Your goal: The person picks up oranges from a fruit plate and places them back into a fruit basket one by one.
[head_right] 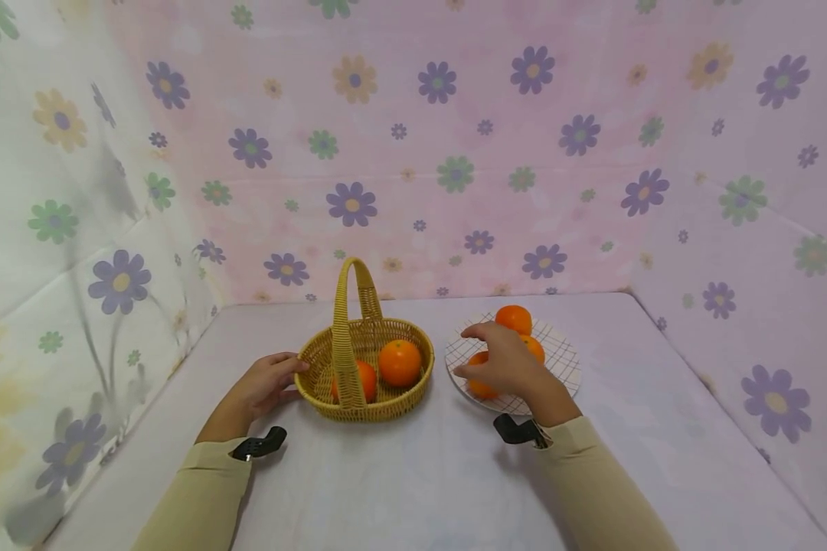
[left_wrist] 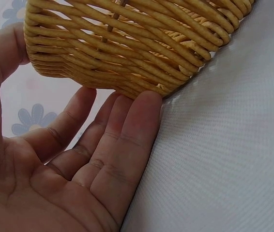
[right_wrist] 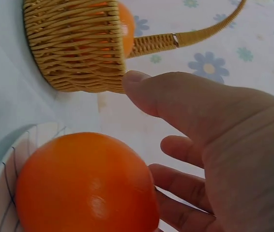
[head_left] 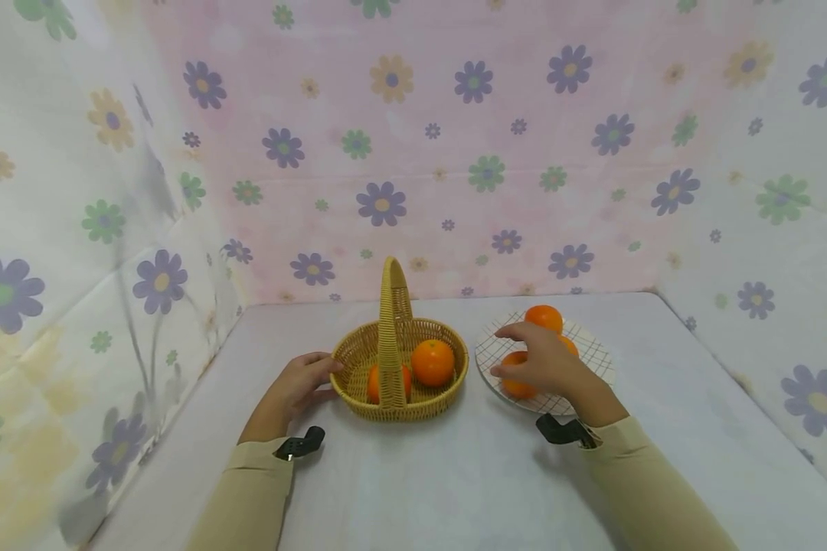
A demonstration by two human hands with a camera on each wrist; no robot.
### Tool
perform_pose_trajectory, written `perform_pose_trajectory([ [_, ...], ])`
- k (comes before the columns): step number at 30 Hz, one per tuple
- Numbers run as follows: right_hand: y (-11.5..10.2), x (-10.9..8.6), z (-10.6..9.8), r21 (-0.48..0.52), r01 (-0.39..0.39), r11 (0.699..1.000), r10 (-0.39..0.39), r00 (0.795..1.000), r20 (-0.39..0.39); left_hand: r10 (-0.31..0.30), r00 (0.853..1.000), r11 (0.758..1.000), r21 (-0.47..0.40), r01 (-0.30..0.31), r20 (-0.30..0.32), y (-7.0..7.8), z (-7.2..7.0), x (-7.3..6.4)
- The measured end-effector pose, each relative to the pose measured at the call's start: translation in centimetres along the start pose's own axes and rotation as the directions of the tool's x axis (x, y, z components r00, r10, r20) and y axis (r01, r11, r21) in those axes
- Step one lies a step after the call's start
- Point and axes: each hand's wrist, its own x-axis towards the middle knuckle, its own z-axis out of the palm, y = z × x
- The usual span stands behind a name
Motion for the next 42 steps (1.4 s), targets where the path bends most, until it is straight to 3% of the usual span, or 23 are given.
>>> perform_pose_trajectory([
  [11, 0.8, -0.6, -1.4, -0.044, 0.04, 0.998, -0.038, 0.998, 0.043, 0.011, 1.0, 1.0, 0.002, -0.011, -0.003, 0.0, -0.1, -0.2],
  [17, 1.1, -0.7, -1.3, -0.039, 0.022, 0.999, -0.018, 0.995, 0.096, 0.007, 1.0, 1.0, 0.005, -0.007, 0.0, 0.1, -0.1, -0.3],
  [23, 1.0, -0.7, -1.4, -0.042, -0.015, 0.999, 0.019, 0.995, 0.1, 0.004, 1.0, 1.0, -0.002, -0.004, 0.004, 0.3, -0.1, -0.3],
  [33, 0.5, -0.6, -1.2, -0.102, -0.056, 0.993, 0.068, 0.99, 0.125, 0.01, 1.0, 1.0, -0.015, -0.01, 0.004, -0.5, -0.1, -0.3],
  [42, 0.3, -0.6, -1.1, -0.141, 0.025, 0.99, -0.012, 0.995, 0.096, 0.032, 0.999, 0.999, -0.031, -0.032, -0.006, -0.1, -0.2, 0.0],
])
